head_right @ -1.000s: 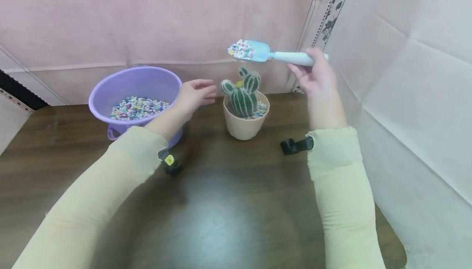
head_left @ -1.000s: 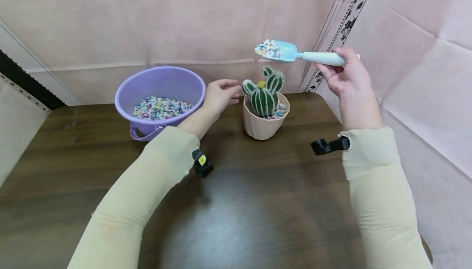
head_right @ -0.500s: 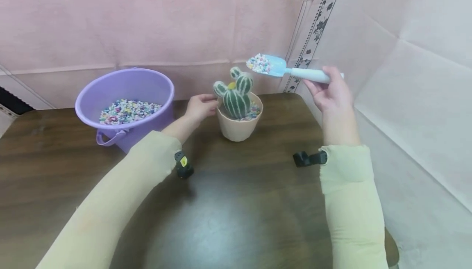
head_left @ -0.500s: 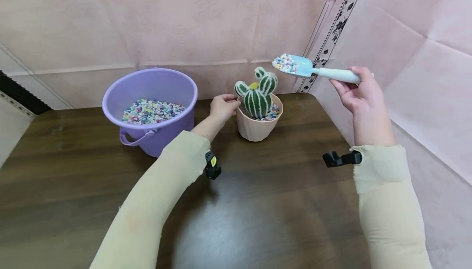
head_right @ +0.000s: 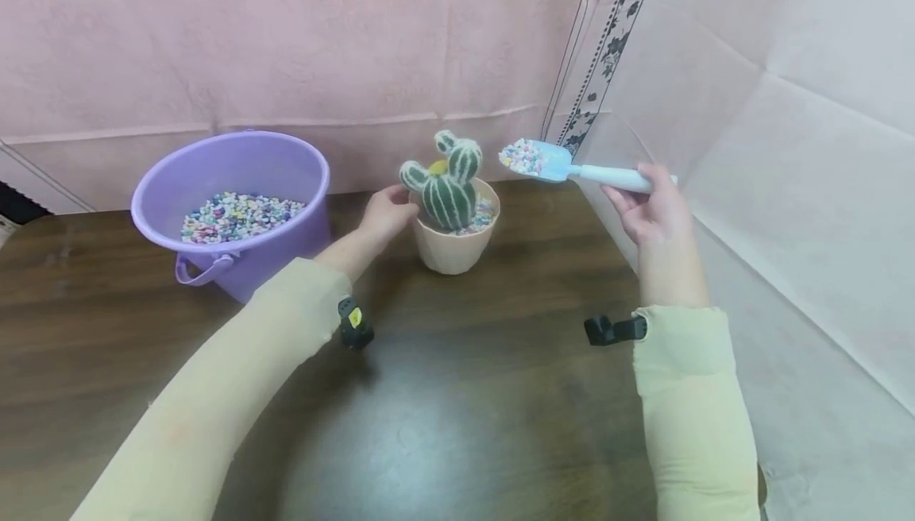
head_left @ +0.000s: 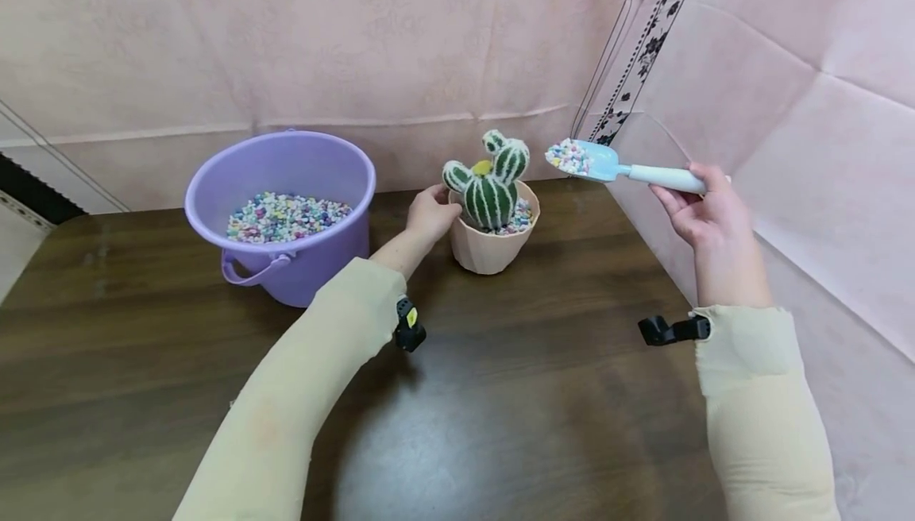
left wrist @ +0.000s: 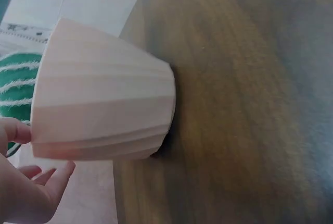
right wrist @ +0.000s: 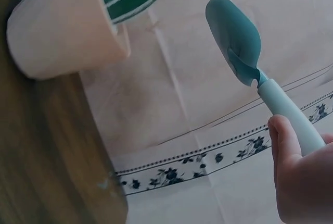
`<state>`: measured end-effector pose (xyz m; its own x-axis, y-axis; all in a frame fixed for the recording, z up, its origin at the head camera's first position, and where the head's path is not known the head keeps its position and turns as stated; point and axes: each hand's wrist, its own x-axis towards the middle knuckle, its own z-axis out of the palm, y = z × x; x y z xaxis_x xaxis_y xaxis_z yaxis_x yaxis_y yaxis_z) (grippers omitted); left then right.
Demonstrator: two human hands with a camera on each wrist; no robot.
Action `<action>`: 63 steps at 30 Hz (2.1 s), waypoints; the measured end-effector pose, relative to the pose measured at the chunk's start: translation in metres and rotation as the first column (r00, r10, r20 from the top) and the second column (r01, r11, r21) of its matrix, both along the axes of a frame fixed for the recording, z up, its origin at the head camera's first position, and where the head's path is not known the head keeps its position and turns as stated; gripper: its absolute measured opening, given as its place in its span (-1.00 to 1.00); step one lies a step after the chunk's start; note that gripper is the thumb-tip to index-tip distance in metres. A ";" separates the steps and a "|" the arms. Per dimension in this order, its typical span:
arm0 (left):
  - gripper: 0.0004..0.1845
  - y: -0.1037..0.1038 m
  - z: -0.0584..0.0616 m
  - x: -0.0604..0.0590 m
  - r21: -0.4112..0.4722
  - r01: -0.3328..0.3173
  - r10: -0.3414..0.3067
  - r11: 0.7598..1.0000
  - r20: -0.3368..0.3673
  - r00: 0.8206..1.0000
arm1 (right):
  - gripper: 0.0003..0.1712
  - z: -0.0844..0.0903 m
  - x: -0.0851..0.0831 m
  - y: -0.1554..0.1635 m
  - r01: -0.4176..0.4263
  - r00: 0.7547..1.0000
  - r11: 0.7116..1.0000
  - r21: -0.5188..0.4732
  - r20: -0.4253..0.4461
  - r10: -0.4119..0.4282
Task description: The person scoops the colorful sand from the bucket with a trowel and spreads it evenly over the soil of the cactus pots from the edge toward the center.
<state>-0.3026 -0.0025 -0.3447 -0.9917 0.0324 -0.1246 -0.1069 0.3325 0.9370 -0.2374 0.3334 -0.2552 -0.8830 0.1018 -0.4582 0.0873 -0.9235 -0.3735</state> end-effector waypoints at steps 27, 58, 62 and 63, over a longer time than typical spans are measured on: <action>-0.42 0.010 0.005 0.030 0.236 -0.201 0.151 0.951 0.212 0.966 | -0.89 -0.047 0.007 -0.009 -0.191 0.981 0.974 0.122 -0.010 0.193; -0.51 0.026 -0.002 0.037 0.226 -0.197 0.173 0.954 0.121 0.977 | -0.92 -0.028 0.005 -0.047 -0.101 0.993 0.902 0.420 -0.013 0.117; -0.51 0.026 -0.002 0.037 0.231 -0.197 0.171 0.953 0.128 0.977 | -0.91 -0.024 0.004 -0.051 -0.092 0.993 0.880 0.465 -0.016 0.113; -0.51 0.026 -0.002 0.037 0.229 -0.198 0.172 0.953 0.129 0.977 | -0.90 -0.023 0.004 -0.051 -0.092 0.994 0.878 0.470 -0.013 0.111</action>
